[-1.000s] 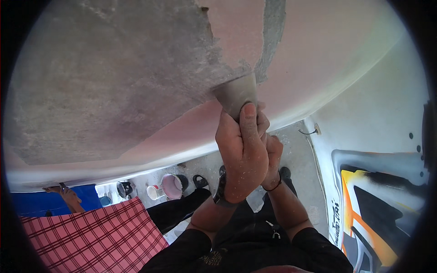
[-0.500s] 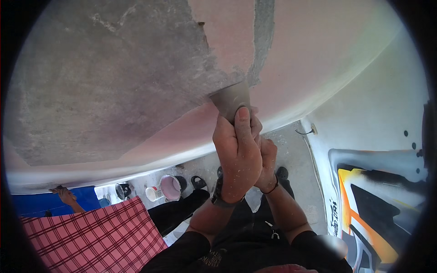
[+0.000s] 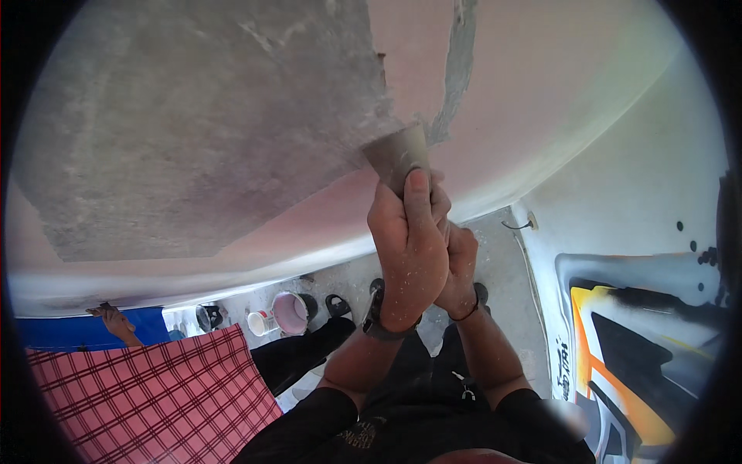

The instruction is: Scraping off a layer of old material or paint from a wall using a putty knife.

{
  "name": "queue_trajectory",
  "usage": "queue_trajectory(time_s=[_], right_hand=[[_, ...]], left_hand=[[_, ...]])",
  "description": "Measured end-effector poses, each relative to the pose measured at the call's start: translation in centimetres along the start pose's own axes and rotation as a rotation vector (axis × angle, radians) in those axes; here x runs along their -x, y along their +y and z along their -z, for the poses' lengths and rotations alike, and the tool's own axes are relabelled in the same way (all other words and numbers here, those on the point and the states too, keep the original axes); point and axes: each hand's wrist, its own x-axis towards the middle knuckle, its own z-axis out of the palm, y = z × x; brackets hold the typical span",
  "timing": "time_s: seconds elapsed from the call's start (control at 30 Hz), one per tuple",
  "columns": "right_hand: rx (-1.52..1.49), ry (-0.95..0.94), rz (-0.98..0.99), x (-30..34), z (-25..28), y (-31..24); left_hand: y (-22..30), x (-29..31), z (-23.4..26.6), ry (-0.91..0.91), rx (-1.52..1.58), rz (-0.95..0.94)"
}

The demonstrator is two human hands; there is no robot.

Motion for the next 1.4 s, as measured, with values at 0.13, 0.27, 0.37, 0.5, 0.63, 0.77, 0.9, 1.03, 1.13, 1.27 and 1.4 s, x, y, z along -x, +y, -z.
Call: queue_trajectory(time_s=[0.13,0.27,0.37,0.5,0.63,0.77,0.9,1.03,1.13,1.27,1.4], right_hand=[[0.037,0.013,0.037,0.0,-0.2,0.2],[-0.001,0.004,0.027,-0.3,-0.1,-0.2],[0.015,-0.01,0.093,-0.6,0.1,-0.2],[-0.025,-0.019,0.029,-0.2,0.1,-0.2],[-0.043,0.005,0.018,-0.6,-0.3,-0.5],[-0.023,-0.021,0.023,0.1,0.1,1.2],[0.027,0.001,0.012,-0.2,0.1,1.1],[-0.015,0.01,0.021,0.1,0.5,0.9],[-0.009,0.003,0.038,-0.4,1.2,1.1],[0.06,-0.02,-0.019,0.5,2.2,1.2],[0.017,-0.012,0.036,-0.7,2.4,1.0]], left_hand=[[0.6,-0.3,0.1,0.021,-0.035,0.01],[0.5,-0.6,-0.2,0.005,-0.077,-0.05],[1.3,-0.7,-0.6,0.009,-0.075,-0.059],[0.3,-0.2,-0.2,0.033,-0.044,0.002],[0.9,-0.7,-0.3,0.011,-0.047,-0.006],[0.1,-0.4,-0.1,0.036,-0.068,-0.029],[0.3,-1.0,-0.2,0.025,-0.093,-0.044],[-0.2,-0.2,-0.3,0.008,-0.05,-0.012],[-0.3,-0.4,-0.8,0.018,-0.029,-0.009],[-1.1,0.1,-1.1,0.036,-0.003,-0.03],[-0.9,-1.0,-1.8,0.013,0.03,-0.087]])
